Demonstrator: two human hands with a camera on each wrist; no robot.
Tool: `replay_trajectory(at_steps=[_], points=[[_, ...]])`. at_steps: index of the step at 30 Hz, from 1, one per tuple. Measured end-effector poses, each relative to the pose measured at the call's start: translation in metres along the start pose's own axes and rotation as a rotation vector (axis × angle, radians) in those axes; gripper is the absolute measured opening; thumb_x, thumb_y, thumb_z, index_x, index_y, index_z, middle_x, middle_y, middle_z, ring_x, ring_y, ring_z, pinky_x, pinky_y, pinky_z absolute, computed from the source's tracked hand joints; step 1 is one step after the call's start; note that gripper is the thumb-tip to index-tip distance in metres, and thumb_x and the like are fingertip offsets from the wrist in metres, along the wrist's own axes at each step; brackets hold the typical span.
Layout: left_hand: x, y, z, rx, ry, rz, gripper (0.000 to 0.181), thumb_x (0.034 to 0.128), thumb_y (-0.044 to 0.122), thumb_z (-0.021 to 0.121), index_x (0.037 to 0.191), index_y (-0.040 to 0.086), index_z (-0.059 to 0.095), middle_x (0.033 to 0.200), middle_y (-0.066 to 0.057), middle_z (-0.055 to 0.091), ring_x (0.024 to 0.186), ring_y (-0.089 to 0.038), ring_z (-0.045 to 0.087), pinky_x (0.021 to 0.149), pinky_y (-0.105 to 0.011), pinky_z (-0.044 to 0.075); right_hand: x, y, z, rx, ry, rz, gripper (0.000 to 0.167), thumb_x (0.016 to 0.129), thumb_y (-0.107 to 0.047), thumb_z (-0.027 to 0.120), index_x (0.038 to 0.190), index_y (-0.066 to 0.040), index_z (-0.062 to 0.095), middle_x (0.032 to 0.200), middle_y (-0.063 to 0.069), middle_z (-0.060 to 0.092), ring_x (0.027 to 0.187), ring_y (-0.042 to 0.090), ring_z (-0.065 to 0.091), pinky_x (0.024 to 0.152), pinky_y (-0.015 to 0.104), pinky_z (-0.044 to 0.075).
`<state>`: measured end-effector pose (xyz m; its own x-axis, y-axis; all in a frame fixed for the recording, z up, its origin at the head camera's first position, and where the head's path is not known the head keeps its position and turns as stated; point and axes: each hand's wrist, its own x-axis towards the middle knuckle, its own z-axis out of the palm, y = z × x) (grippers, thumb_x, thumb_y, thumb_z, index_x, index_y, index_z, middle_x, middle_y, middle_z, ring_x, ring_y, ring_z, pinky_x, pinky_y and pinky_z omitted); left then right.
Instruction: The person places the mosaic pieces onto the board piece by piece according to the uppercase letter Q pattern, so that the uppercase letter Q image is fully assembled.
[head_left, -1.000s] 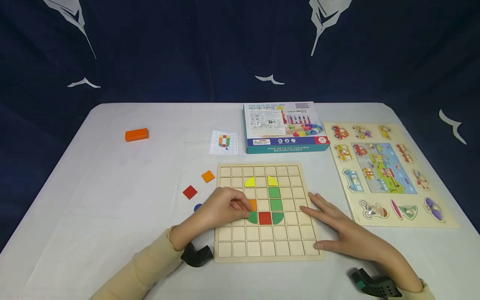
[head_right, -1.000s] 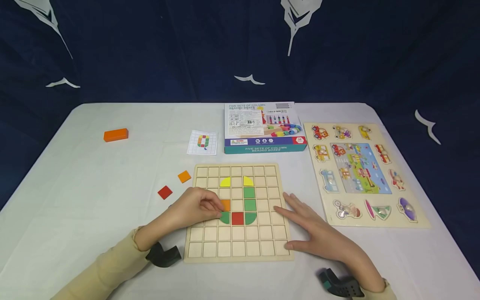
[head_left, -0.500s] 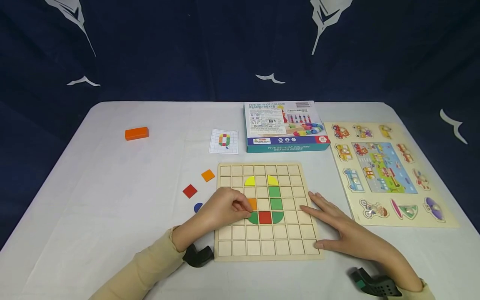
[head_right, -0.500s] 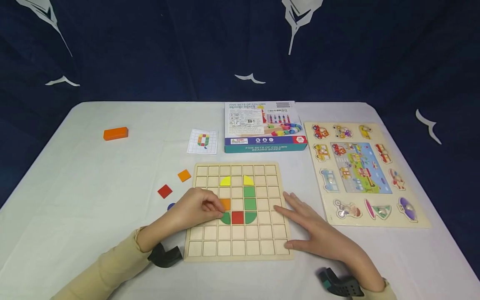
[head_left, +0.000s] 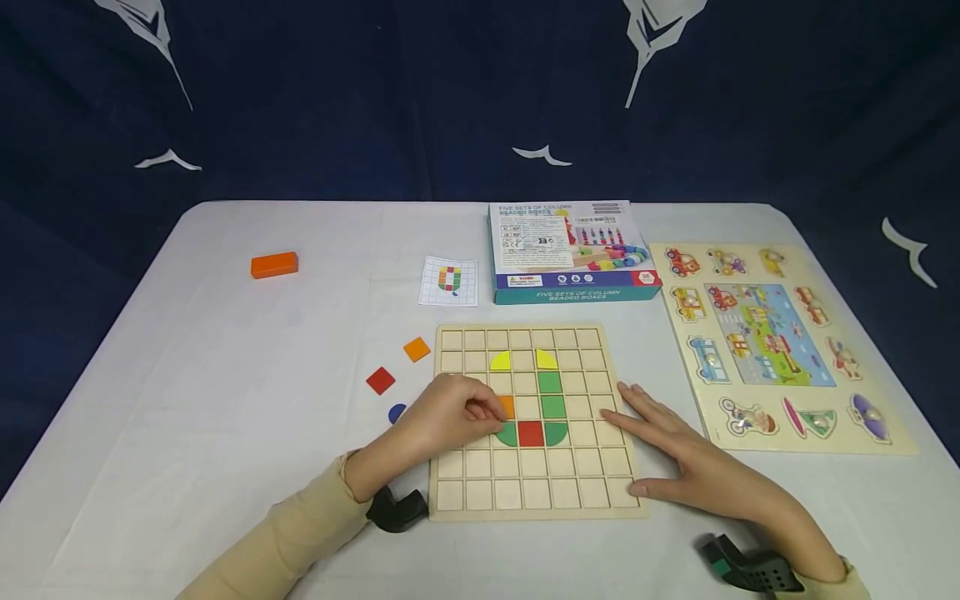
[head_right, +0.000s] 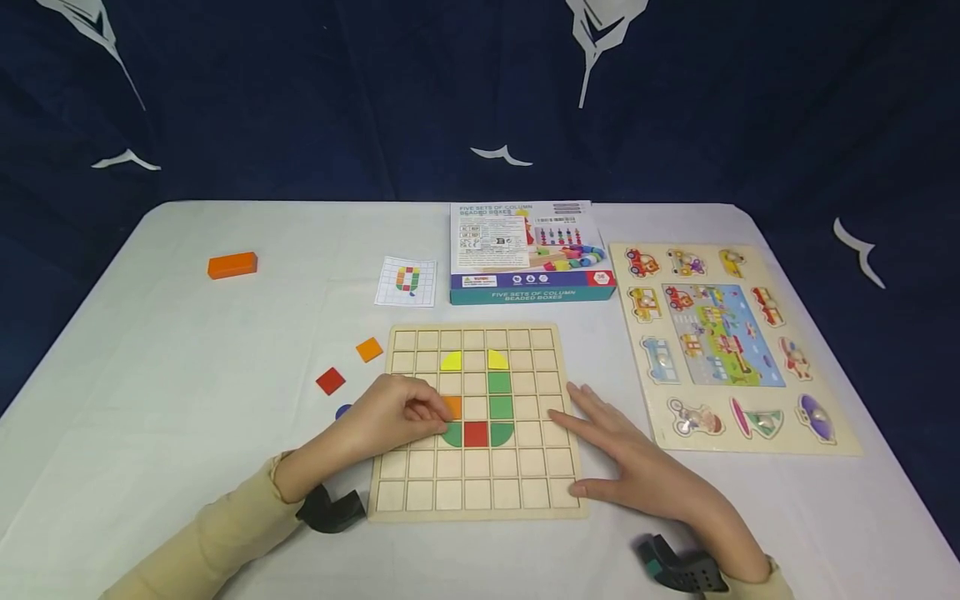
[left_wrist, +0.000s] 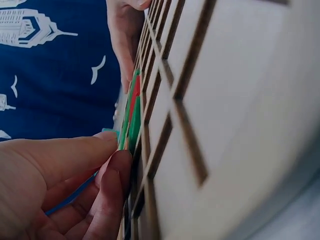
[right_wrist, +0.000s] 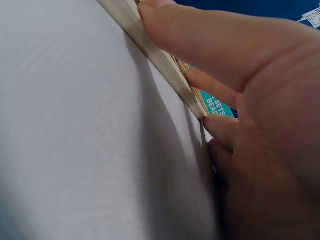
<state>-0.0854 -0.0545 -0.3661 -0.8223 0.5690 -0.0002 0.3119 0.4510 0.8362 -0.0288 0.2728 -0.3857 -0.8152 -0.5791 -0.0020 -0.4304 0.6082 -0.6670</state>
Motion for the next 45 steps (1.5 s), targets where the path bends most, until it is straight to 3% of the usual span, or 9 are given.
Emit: replay_trajectory(at_steps=[5,12,16,20,24,30,36,45], points=[[-0.001,0.0,-0.02,-0.045,0.064,-0.039,0.003,0.0787,0.007,0.075,0.081,0.007,0.073,0.068,0.007,0.061,0.061,-0.009,0.056,0.058,-0.023,0.048,0.0,0.0,0.001,0.015,-0.007,0.026,0.079,0.076,-0.04,0.074,0.145,-0.023,0.037,0.154,0.005,0.012,0.14,0.018,0.004,0.098,0.007,0.008],[-0.012,-0.001,-0.076,-0.153,0.183,-0.136,0.011,0.0828,0.008,0.071,0.093,0.004,0.071,0.083,-0.003,0.067,0.074,-0.021,0.062,0.065,-0.029,0.051,0.001,-0.001,0.003,0.021,-0.016,0.031,0.079,0.077,-0.04,0.073,0.145,-0.023,0.036,0.154,0.005,0.012,0.14,0.019,0.005,0.098,0.007,0.008],[-0.026,-0.014,-0.104,-0.199,0.194,-0.188,0.023,0.0844,0.011,0.07,0.104,-0.001,0.067,0.097,-0.011,0.066,0.086,-0.024,0.061,0.072,-0.03,0.051,0.001,-0.001,0.003,0.018,-0.017,0.037,0.079,0.077,-0.041,0.073,0.145,-0.023,0.036,0.154,0.005,0.012,0.14,0.017,0.004,0.098,0.007,0.008],[-0.041,-0.035,-0.121,-0.255,0.191,-0.209,0.029,0.0866,0.01,0.068,0.11,-0.007,0.063,0.106,-0.021,0.062,0.091,-0.027,0.06,0.076,-0.028,0.05,0.001,-0.001,0.002,0.017,-0.017,0.044,0.079,0.076,-0.041,0.073,0.145,-0.024,0.037,0.154,0.004,0.012,0.14,0.017,0.004,0.098,0.007,0.008],[-0.051,-0.055,-0.125,-0.271,0.166,-0.262,0.032,0.0868,0.01,0.067,0.113,-0.006,0.061,0.107,-0.02,0.063,0.091,-0.023,0.062,0.078,-0.025,0.05,0.001,-0.001,0.001,0.02,-0.021,0.043,0.079,0.076,-0.041,0.074,0.145,-0.024,0.037,0.154,0.004,0.012,0.14,0.018,0.004,0.098,0.007,0.008],[-0.058,-0.077,-0.116,-0.217,0.13,-0.306,0.035,0.0827,0.012,0.072,0.114,-0.001,0.064,0.107,-0.012,0.064,0.092,-0.022,0.061,0.078,-0.023,0.049,0.003,-0.001,0.001,0.017,-0.014,-0.001,0.079,0.077,-0.038,0.074,0.145,-0.021,0.037,0.154,0.007,0.013,0.14,0.02,0.005,0.099,0.008,0.008],[-0.056,-0.087,-0.108,-0.047,0.163,-0.214,0.034,0.0779,0.011,0.077,0.11,0.003,0.067,0.104,-0.006,0.062,0.091,-0.019,0.058,0.079,-0.023,0.048,0.002,0.0,0.002,0.018,-0.011,0.013,0.079,0.077,-0.039,0.074,0.145,-0.022,0.037,0.154,0.006,0.013,0.14,0.017,0.005,0.099,0.007,0.008],[-0.053,-0.084,-0.101,0.167,0.186,-0.115,0.03,0.0732,0.008,0.08,0.102,0.004,0.072,0.097,-0.002,0.06,0.088,-0.017,0.056,0.081,-0.028,0.048,0.001,0.0,0.001,0.023,-0.007,0.014,0.08,0.076,-0.038,0.074,0.145,-0.021,0.037,0.154,0.006,0.012,0.14,0.017,0.004,0.098,0.007,0.008]])
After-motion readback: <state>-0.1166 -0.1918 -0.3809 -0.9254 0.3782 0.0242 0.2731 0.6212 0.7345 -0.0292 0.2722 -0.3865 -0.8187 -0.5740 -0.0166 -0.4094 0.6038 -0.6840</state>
